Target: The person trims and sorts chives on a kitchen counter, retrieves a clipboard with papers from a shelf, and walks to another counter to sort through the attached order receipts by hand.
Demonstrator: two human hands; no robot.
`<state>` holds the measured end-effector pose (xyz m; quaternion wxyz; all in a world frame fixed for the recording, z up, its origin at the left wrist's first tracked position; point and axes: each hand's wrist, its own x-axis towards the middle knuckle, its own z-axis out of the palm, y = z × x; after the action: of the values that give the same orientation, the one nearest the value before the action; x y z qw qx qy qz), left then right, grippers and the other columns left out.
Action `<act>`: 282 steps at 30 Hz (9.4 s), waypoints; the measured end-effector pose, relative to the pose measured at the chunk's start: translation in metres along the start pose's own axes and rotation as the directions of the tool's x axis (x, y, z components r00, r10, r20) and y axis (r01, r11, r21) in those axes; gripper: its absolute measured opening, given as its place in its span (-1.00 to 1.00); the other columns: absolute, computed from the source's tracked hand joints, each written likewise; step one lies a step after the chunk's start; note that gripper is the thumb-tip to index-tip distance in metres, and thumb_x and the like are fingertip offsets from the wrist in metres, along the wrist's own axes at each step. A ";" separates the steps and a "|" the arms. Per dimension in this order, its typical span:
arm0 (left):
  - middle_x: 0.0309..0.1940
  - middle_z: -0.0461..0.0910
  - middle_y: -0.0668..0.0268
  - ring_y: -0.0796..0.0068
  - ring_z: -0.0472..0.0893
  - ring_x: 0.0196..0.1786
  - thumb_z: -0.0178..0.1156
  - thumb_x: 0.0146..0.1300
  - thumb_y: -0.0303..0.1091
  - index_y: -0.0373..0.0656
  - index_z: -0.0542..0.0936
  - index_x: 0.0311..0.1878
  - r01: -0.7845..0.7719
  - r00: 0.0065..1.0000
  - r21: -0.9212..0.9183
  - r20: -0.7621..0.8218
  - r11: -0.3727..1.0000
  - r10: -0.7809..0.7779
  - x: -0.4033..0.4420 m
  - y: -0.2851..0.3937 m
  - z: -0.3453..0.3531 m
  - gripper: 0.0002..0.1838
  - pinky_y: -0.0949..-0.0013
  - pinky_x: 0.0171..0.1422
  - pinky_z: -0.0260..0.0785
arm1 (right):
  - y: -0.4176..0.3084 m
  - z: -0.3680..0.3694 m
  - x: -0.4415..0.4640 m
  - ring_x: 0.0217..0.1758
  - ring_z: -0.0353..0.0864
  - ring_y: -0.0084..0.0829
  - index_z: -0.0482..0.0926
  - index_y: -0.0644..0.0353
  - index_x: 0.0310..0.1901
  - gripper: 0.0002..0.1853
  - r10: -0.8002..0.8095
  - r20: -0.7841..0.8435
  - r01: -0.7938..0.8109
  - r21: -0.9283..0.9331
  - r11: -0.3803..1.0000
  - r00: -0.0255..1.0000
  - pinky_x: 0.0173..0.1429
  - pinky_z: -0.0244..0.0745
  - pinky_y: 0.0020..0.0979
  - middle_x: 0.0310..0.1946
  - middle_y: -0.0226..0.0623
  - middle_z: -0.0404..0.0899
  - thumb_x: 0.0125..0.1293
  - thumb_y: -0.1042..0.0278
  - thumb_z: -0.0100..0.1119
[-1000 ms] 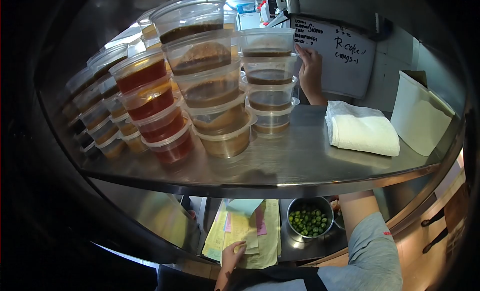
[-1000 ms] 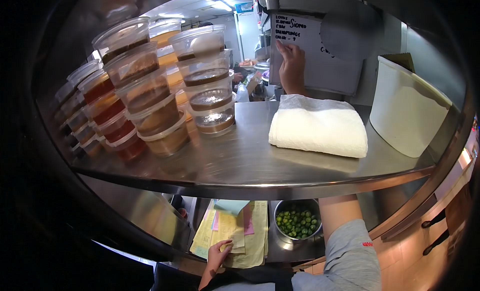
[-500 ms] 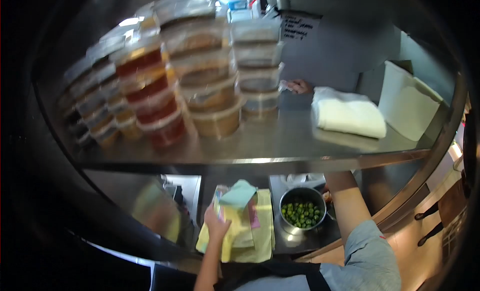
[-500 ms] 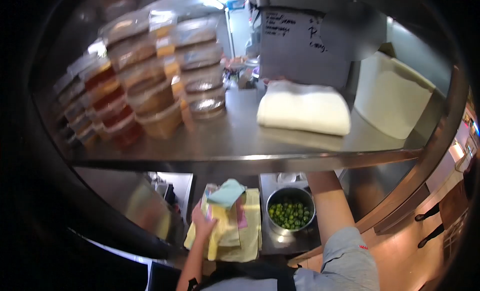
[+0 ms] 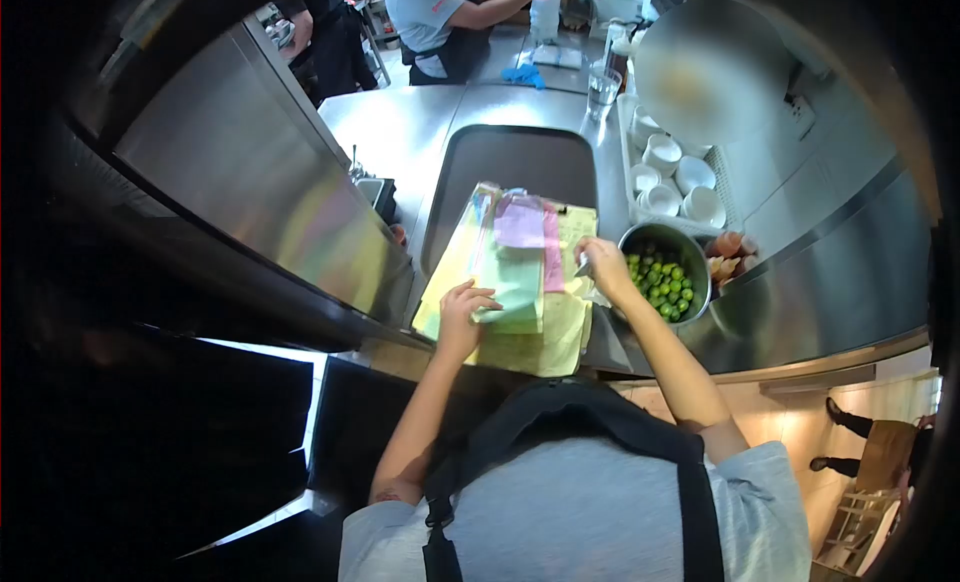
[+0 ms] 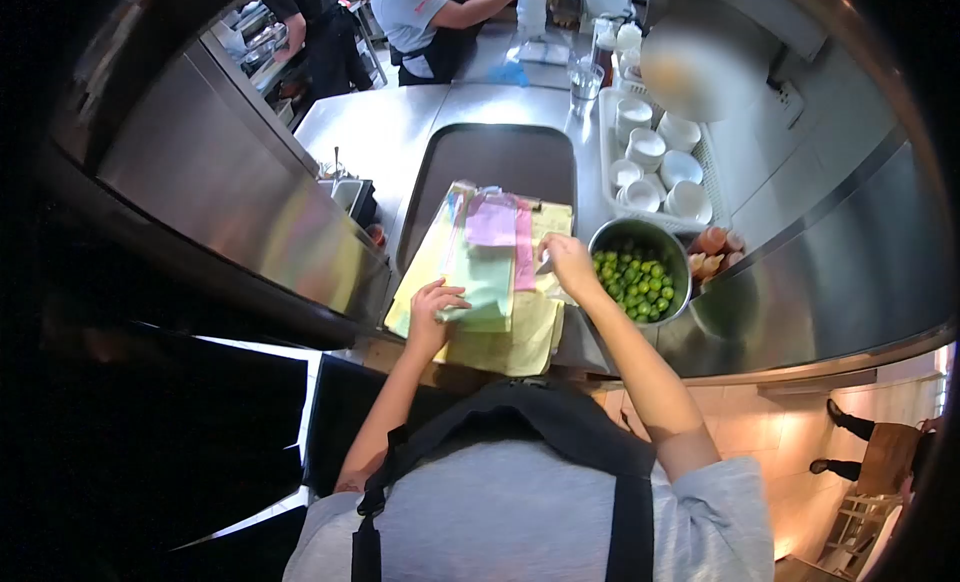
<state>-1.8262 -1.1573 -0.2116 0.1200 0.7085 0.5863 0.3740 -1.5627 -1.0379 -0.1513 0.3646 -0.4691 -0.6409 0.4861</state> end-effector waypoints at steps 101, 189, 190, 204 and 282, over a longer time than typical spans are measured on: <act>0.01 0.59 0.19 0.16 0.53 0.07 0.25 0.00 -0.45 -0.09 0.67 -0.19 0.109 0.968 -0.105 -0.214 0.988 -0.130 0.014 0.003 0.008 -0.76 0.19 0.18 0.37 | -0.276 -0.403 0.181 -0.20 0.65 -0.16 0.68 0.18 -0.16 -0.77 -0.517 -0.802 0.312 -0.595 0.741 -0.299 -0.09 0.51 -0.24 -0.27 -0.10 0.67 0.20 0.34 0.14; -0.08 0.63 0.20 0.19 0.55 0.01 0.24 -0.04 -0.50 -0.11 0.68 -0.25 0.123 0.949 -0.165 -0.268 0.979 -0.165 0.010 -0.006 0.013 -0.77 0.21 0.13 0.39 | -0.364 -0.327 0.150 -0.01 0.57 0.06 0.01 -0.28 0.46 -0.28 -0.714 -0.592 -0.056 -0.783 0.620 0.375 0.15 0.42 -0.14 -0.08 0.13 0.56 0.25 0.38 -0.11; -0.08 0.63 0.20 0.18 0.55 0.01 0.24 -0.04 -0.50 -0.11 0.68 -0.25 0.126 0.949 -0.174 -0.265 0.977 -0.170 0.010 -0.006 0.012 -0.77 0.21 0.13 0.39 | -0.365 -0.326 0.151 -0.03 0.58 0.05 0.01 -0.29 0.46 -0.28 -0.711 -0.599 -0.117 -0.789 0.603 0.369 0.14 0.43 -0.14 -0.11 0.12 0.57 0.25 0.37 -0.12; -0.09 0.63 0.20 0.20 0.55 0.01 0.24 -0.03 -0.50 -0.10 0.68 -0.23 0.124 0.943 -0.200 -0.281 0.972 -0.178 0.008 -0.007 0.011 -0.76 0.22 0.13 0.39 | -0.345 -0.320 0.158 -0.16 0.59 0.10 0.38 0.05 0.06 -0.65 -0.820 -0.572 0.191 -0.804 0.563 0.013 -0.03 0.44 -0.06 -0.26 0.03 0.61 0.20 0.34 -0.03; -0.30 0.58 -0.14 -0.18 0.56 -0.19 0.17 0.24 -0.35 -0.34 0.58 -0.11 0.252 0.962 -0.088 -0.087 0.964 -0.259 -0.030 0.013 -0.102 -0.74 0.04 -0.16 0.40 | 0.060 0.104 -0.107 -0.52 0.45 -0.63 -0.10 0.33 0.43 -0.16 0.415 0.020 -0.400 0.312 0.862 0.910 -0.41 0.36 -0.55 -0.58 -0.50 0.49 0.22 0.40 0.19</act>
<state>-1.8859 -1.2164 -0.1443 0.1653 0.6027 0.6634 0.4116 -1.6124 -1.1638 -0.2370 0.3378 -0.5424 -0.4345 0.6348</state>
